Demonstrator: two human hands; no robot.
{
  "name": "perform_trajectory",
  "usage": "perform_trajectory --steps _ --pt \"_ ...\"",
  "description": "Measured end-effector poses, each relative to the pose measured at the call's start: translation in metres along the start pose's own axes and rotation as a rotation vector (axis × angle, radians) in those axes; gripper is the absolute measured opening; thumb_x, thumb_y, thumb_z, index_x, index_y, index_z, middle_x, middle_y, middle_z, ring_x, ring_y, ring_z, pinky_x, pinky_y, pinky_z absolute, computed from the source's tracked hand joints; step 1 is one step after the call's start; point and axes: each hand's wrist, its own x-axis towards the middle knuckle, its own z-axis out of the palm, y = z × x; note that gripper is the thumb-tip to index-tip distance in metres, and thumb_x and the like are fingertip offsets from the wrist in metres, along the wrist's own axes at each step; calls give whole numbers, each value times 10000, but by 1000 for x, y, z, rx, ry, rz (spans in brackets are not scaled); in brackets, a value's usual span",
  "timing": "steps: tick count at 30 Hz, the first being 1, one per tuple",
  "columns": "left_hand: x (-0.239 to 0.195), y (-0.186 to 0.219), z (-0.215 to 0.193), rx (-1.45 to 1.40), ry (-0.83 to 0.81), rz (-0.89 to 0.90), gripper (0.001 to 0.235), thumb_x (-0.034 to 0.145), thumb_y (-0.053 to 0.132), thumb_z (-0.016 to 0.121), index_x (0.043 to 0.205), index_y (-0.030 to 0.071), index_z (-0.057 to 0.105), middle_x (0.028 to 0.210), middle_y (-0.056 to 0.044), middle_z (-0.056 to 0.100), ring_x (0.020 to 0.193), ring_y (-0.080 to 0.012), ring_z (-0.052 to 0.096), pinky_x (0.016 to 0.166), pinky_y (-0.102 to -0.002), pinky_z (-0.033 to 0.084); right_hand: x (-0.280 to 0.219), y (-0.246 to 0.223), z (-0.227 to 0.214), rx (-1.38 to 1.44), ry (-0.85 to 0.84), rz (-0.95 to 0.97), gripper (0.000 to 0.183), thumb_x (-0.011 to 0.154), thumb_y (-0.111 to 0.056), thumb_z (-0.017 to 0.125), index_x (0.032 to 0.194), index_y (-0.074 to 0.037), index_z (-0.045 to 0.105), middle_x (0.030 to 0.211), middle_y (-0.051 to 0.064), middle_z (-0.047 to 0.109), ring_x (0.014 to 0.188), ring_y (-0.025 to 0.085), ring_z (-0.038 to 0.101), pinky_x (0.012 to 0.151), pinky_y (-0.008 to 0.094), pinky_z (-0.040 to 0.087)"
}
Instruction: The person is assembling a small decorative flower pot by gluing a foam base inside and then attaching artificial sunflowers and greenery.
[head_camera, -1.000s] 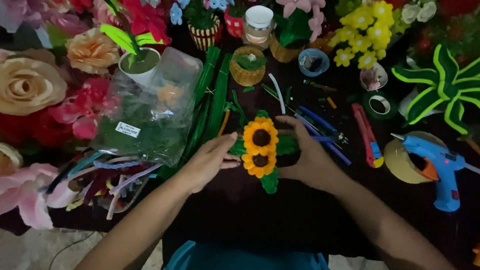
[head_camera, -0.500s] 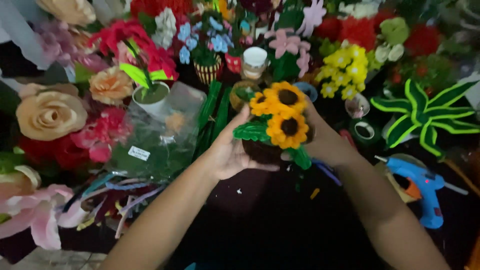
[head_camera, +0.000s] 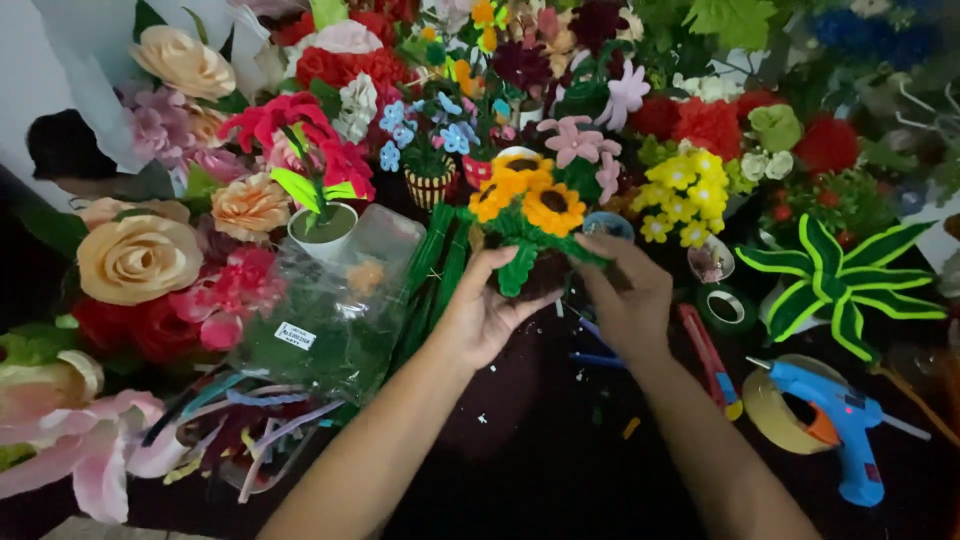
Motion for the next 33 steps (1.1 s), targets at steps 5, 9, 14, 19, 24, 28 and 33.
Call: perform_trajectory --steps 5,9,14,19,24,28,33 --pt "14 -12 -28 30 -35 101 840 822 101 764 1541 111 330 1478 -241 396 1280 -416 546 1001 -670 495 3 -20 6 -96 -15 -27 297 997 -117 702 1271 -2 700 1237 209 704 1144 350 681 949 497 560" --pt "7 -12 -25 99 10 171 767 820 40 746 1488 149 385 1426 -187 445 1219 -357 566 980 -646 523 15 -46 14 -336 24 -181 465 925 -105 820 1347 -18 646 1263 157 634 1142 339 636 919 452 548" --pt "20 -25 -41 190 -12 222 783 844 23 746 1511 176 364 1402 -121 446 1162 -260 569 953 -541 579 20 -36 29 -338 56 -222 197 955 -20 792 1146 2 754 1139 182 726 1039 366 706 881 479 601" --pt "29 -27 -52 178 53 284 1002 828 44 801 1617 179 197 1451 -131 403 1139 -210 530 966 -478 560 17 -39 33 -248 109 -176 97 998 5 731 1094 20 727 1101 198 750 1048 312 723 874 469 605" --pt "8 -25 -26 236 93 329 1072 809 79 829 1638 200 161 1561 -154 299 1299 -246 475 997 -439 513 23 -51 33 -631 134 -561 144 946 -60 792 1083 -101 795 1210 116 660 1077 327 647 936 473 551" --pt "18 -43 -40 241 31 470 935 828 -33 778 1593 119 264 1526 -203 393 1340 -267 469 1088 -479 478 39 -76 42 -1040 24 -892 344 933 -171 839 1269 -159 764 1272 224 588 1134 358 606 988 515 519" --pt "35 -57 -62 381 -68 612 867 822 -70 794 1538 99 334 1486 -154 477 1336 -246 481 1121 -485 460 44 -69 52 -1146 41 -882 247 963 -164 824 1190 -249 774 1373 158 563 1271 364 516 950 462 453"
